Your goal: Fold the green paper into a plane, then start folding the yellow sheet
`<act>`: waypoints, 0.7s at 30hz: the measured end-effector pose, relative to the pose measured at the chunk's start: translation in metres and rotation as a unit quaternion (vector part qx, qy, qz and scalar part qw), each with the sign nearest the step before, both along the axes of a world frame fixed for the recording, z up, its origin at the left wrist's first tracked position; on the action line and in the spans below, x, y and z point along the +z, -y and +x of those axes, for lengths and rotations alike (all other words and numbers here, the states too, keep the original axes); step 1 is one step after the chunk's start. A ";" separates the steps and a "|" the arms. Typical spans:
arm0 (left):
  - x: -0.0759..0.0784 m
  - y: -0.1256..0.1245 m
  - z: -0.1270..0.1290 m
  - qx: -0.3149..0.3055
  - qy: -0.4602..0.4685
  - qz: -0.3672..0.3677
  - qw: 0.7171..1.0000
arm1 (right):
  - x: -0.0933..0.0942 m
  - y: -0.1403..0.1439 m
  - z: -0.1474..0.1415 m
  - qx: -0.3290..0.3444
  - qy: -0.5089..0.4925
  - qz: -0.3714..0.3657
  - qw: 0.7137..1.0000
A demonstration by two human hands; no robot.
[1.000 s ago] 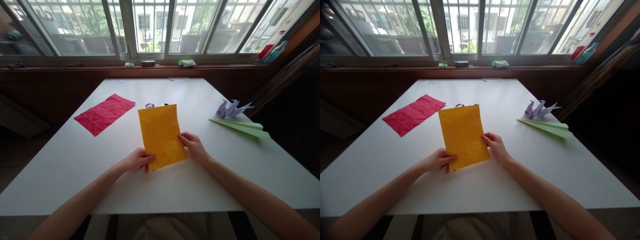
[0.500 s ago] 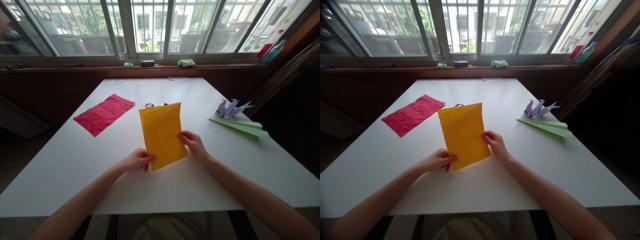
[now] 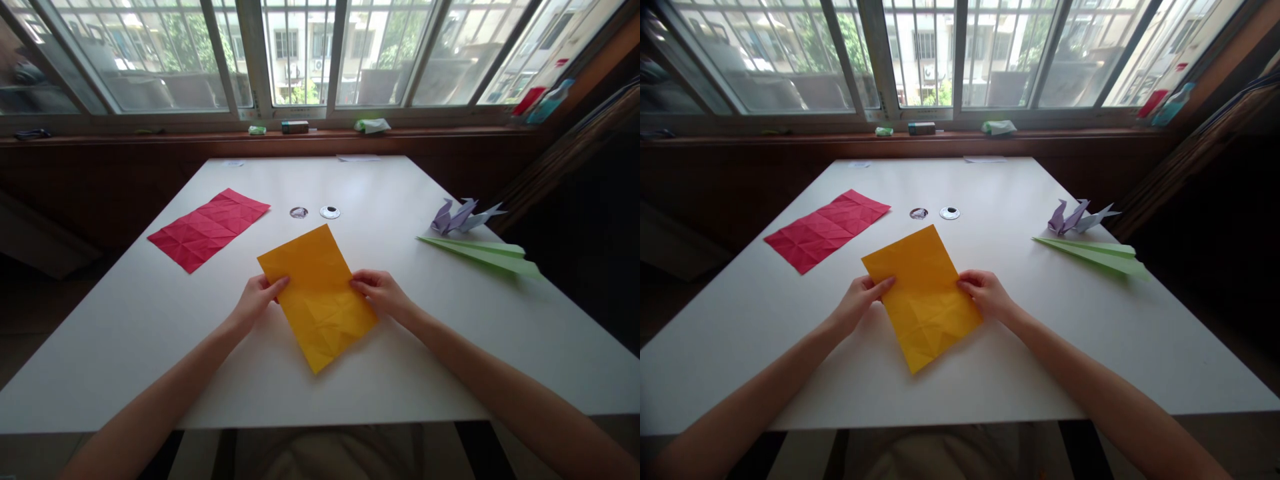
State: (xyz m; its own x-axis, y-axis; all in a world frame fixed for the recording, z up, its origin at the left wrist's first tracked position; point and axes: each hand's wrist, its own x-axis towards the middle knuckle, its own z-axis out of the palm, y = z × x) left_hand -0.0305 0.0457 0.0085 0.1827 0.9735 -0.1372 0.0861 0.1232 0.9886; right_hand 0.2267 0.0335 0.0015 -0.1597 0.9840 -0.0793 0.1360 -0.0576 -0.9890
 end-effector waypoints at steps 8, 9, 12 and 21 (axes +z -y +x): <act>-0.001 -0.007 -0.009 0.121 0.024 0.039 0.992 | 0.001 0.001 0.001 0.035 0.016 -0.021 0.999; -0.002 -0.008 -0.009 0.129 0.027 0.040 0.990 | 0.001 0.001 0.001 0.039 0.014 -0.024 0.999; -0.005 -0.010 -0.009 0.158 0.038 0.046 0.986 | 0.003 0.002 0.002 0.055 -0.007 -0.045 0.997; -0.005 -0.013 -0.014 0.178 0.004 0.026 0.984 | 0.002 -0.002 0.006 -0.081 -0.031 -0.016 0.996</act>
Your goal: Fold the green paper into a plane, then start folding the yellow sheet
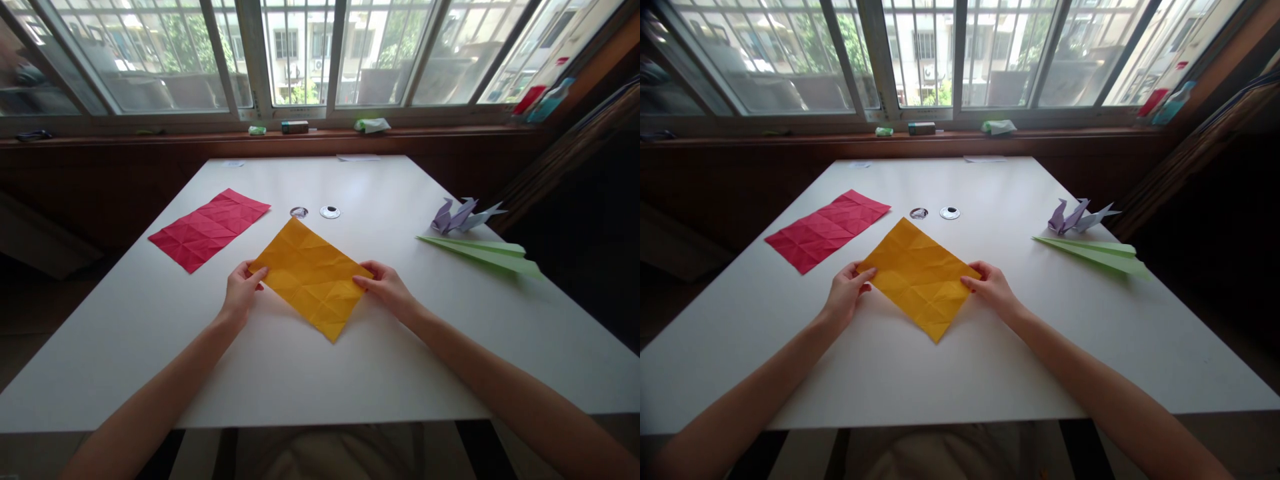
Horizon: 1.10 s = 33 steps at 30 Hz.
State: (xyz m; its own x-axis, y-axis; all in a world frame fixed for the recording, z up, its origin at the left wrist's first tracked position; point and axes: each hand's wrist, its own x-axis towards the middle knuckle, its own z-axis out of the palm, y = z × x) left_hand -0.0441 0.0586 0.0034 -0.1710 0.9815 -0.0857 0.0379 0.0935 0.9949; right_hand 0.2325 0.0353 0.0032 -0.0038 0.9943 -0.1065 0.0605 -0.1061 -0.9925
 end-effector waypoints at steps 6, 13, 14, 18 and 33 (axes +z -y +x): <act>0.003 0.007 0.008 -0.115 -0.025 -0.031 0.992 | -0.005 -0.005 0.008 -0.096 -0.013 0.034 0.995; -0.007 0.006 0.004 -0.165 -0.105 0.003 0.981 | -0.008 -0.008 0.011 -0.098 0.008 0.045 0.994; -0.008 0.006 0.004 -0.166 -0.105 0.004 0.981 | -0.008 -0.008 0.011 -0.094 0.013 0.046 0.994; -0.007 0.007 0.003 -0.173 -0.118 0.005 0.978 | -0.006 -0.006 0.008 -0.068 0.039 0.043 0.996; 0.001 0.013 0.008 -0.141 -0.363 0.096 0.916 | -0.002 -0.001 0.001 0.013 0.207 0.073 0.976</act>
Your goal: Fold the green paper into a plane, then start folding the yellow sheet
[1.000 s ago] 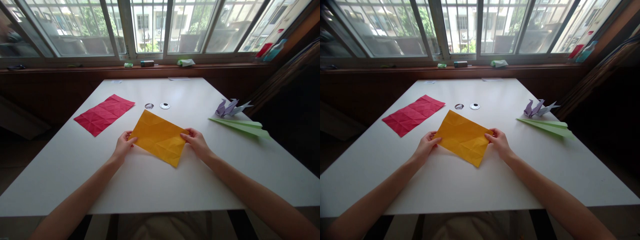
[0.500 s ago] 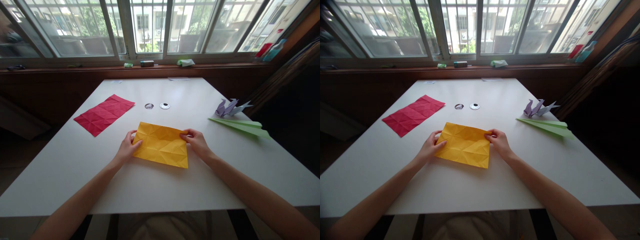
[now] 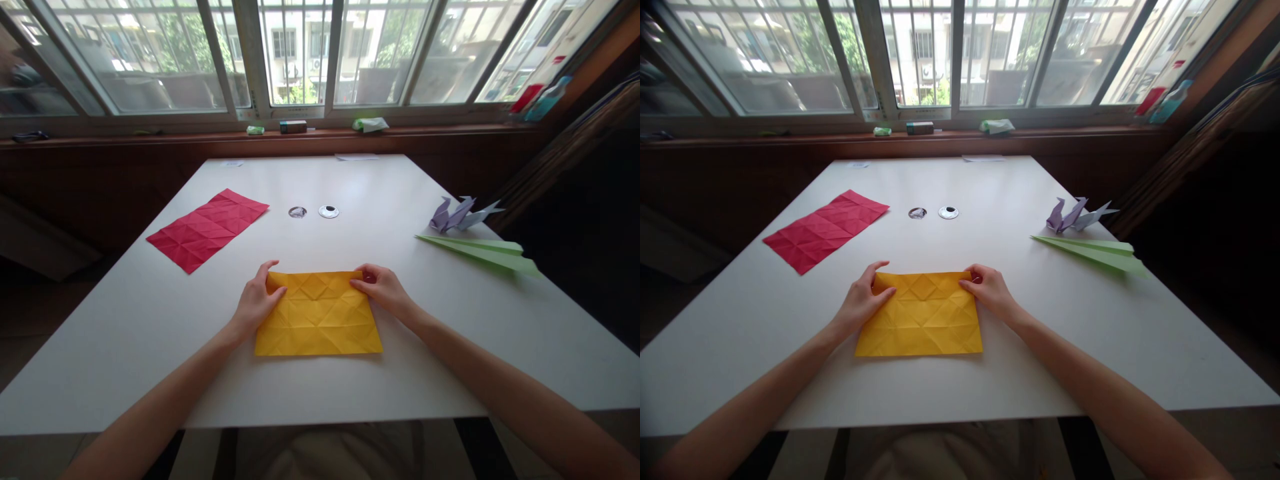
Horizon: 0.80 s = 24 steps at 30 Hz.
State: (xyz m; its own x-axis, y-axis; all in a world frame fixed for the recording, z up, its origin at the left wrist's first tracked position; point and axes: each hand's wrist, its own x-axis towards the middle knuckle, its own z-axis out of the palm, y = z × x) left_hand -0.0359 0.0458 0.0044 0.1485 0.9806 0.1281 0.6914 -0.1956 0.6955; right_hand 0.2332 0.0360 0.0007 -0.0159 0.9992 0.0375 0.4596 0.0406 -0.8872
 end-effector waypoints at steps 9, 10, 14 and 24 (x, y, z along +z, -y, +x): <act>-0.005 0.010 0.015 -0.081 -0.194 0.220 0.953 | -0.001 0.000 -0.002 -0.006 0.075 0.032 0.997; -0.003 0.011 0.016 -0.132 -0.204 0.220 0.945 | -0.001 0.000 -0.002 -0.005 0.078 0.033 0.996; -0.002 0.009 0.016 -0.337 -0.196 0.142 0.910 | 0.000 0.000 -0.002 0.001 0.086 0.032 0.996; -0.007 0.013 0.023 -0.305 -0.154 0.113 0.933 | 0.001 0.004 -0.006 -0.014 0.086 0.042 0.995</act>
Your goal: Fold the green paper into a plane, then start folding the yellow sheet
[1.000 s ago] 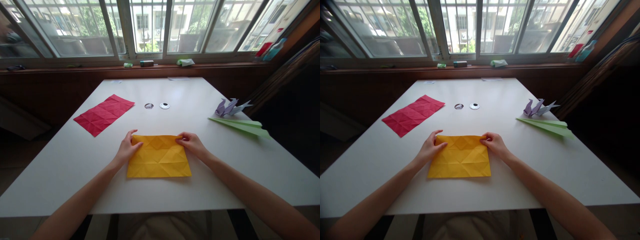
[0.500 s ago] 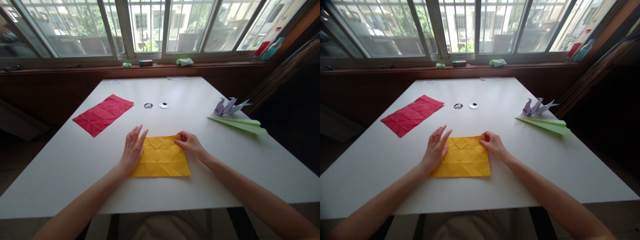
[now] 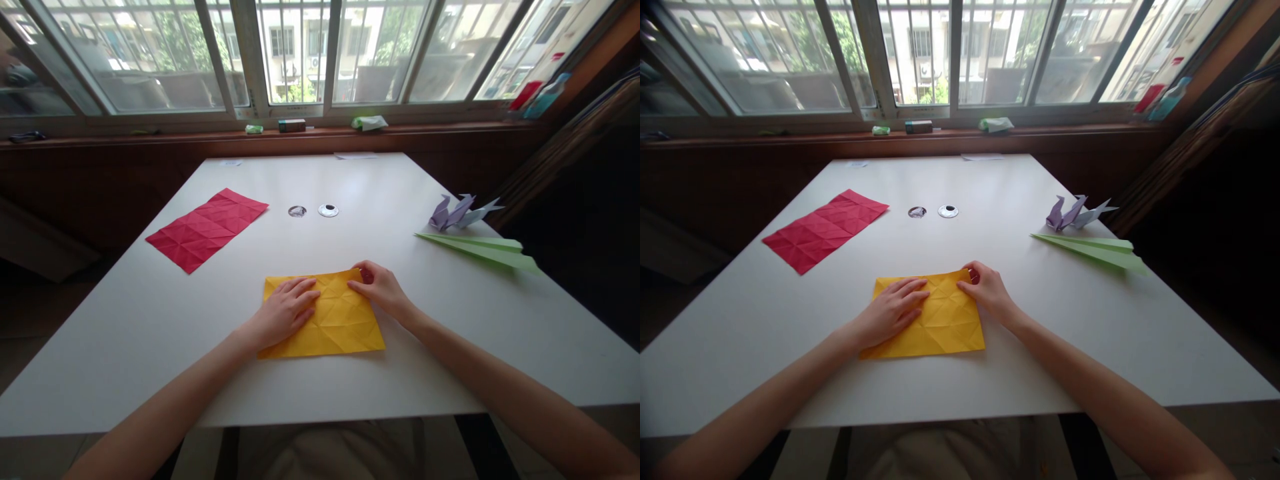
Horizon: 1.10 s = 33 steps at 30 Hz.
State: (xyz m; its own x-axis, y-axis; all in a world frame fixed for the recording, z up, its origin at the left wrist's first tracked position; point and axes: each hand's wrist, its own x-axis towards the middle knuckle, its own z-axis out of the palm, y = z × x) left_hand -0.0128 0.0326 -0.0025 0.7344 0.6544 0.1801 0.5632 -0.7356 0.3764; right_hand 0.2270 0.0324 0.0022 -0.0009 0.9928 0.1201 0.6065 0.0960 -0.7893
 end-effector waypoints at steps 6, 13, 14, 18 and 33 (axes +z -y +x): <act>0.001 0.001 -0.001 0.016 -0.034 -0.014 0.999 | 0.001 0.008 -0.008 0.006 0.009 0.117 0.993; 0.002 0.001 -0.001 0.032 -0.039 -0.003 0.999 | 0.004 0.020 -0.017 0.176 0.074 0.332 0.924; 0.002 0.001 -0.001 0.032 -0.037 -0.001 0.999 | 0.005 0.022 -0.018 0.204 0.091 0.350 0.910; 0.003 0.001 -0.002 0.029 -0.040 0.009 0.999 | 0.006 0.023 -0.019 0.203 0.128 0.318 0.917; 0.001 -0.003 -0.007 0.059 -0.067 0.017 0.996 | 0.001 0.022 -0.018 0.084 0.129 0.080 0.985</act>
State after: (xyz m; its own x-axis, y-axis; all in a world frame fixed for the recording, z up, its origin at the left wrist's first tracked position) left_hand -0.0195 0.0354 -0.0013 0.6715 0.7329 0.1097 0.6902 -0.6724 0.2675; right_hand 0.2086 0.0108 0.0034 -0.2136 0.9448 0.2485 0.7496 0.3216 -0.5785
